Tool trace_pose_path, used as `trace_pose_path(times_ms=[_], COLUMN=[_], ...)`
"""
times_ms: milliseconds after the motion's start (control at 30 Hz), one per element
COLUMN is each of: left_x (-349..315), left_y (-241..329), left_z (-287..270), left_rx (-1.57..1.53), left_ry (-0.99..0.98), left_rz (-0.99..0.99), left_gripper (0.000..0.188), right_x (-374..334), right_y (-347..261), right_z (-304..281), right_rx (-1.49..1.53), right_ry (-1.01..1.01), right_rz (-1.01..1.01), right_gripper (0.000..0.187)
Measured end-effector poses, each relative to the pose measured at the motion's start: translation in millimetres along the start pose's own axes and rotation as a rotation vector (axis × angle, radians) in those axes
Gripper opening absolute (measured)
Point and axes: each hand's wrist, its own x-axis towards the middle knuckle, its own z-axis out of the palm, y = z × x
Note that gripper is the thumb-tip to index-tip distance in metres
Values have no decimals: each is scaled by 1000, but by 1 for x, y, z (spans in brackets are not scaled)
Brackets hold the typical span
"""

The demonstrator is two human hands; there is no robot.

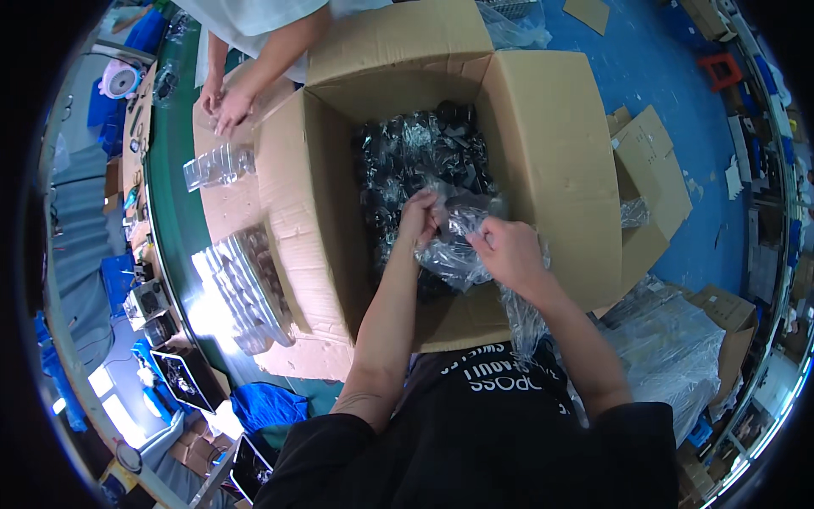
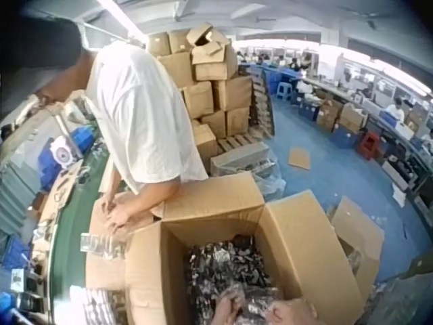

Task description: Packaging small black parts from a large box into individual plastic bags.

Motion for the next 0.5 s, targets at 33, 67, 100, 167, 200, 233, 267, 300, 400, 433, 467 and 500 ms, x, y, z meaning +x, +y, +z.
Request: trace_pose_path(times_ms=[33, 67, 100, 167, 200, 233, 267, 300, 400, 433, 467, 500], left_x=[5, 19, 28, 60, 80, 95, 107, 127, 178, 190, 197, 202], left_y=[3, 3, 2, 14, 21, 26, 20, 26, 33, 37, 31, 29], left_z=[-11, -13, -18, -28, -31, -36, -38, -41, -42, -42, -37, -34], left_rx=[107, 215, 325, 540, 643, 754, 865, 1150, 1577, 1711, 1717, 1775], left_ry=[66, 130, 190, 320, 383, 437, 488, 487, 481, 501, 475, 491], left_rz=[68, 133, 196, 329, 398, 460, 522, 640, 783, 814, 804, 661], left_gripper=[17, 17, 16, 15, 15, 14, 14, 16, 21, 23, 23, 24], right_x=[1, 2, 4, 5, 8, 8, 8, 9, 13, 15, 10, 4], right_y=[-3, -6, -7, -10, -11, -10, -10, -14, -28, -28, -22, -14], right_z=[-1, -4, -6, -9, -10, -13, -18, -21, -34, -33, -30, -23], right_rx=[16, 31, 45, 39, 28, 15, 2, 4, 167, 224, 216, 229], right_ry=[-8, -13, -16, -17, -15, -7, 2, 2, 24, 31, 39, 57], right_rz=[-8, -12, -15, -55, -103, -138, -173, -172, -227, -250, -229, -211], right_gripper=[24, 25, 27, 27, 28, 29, 30, 30, 25, 24, 24, 21])
